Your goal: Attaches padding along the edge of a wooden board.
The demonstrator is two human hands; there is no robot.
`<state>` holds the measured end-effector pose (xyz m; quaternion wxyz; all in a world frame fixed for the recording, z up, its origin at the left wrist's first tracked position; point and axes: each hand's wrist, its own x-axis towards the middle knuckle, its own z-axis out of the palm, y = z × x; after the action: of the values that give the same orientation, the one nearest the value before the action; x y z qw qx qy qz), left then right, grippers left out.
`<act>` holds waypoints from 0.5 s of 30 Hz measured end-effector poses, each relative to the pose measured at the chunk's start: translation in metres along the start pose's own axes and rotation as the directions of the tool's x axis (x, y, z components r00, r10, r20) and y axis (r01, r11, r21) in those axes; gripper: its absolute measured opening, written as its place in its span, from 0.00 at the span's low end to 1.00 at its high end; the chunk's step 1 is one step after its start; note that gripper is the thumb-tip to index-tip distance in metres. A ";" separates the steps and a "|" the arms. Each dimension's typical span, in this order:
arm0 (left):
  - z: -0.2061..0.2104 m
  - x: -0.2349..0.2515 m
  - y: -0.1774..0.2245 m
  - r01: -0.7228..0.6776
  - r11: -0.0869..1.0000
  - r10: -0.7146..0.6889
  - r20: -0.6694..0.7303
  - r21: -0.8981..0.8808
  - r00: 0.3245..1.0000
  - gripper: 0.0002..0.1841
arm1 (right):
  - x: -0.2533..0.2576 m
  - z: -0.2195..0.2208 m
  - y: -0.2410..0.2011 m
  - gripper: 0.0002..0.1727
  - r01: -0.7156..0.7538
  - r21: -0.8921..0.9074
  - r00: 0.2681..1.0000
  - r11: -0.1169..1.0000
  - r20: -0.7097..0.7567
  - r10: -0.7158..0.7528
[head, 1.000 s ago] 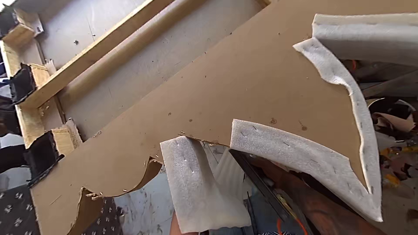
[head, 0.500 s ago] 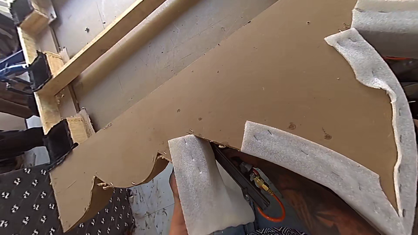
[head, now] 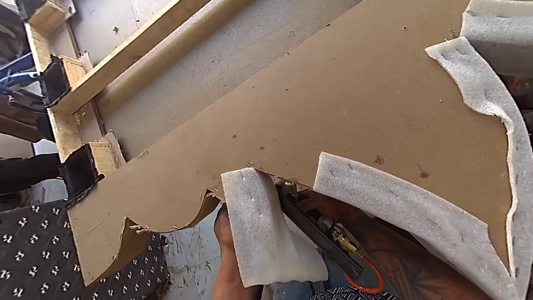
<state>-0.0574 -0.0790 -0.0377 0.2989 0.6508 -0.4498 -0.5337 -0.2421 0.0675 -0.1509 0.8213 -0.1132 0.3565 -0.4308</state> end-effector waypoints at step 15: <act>0.003 -0.075 0.010 0.594 0.800 -0.301 0.806 -0.077 0.510 0.21 | -0.045 -0.036 0.032 0.13 -0.014 0.070 0.963 0.997 -0.267 0.032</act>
<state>-0.0646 -0.0153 0.0024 0.0392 0.3962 -0.2437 -0.8844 -0.2634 0.1264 -0.1707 0.7738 -0.0219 0.4511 -0.4442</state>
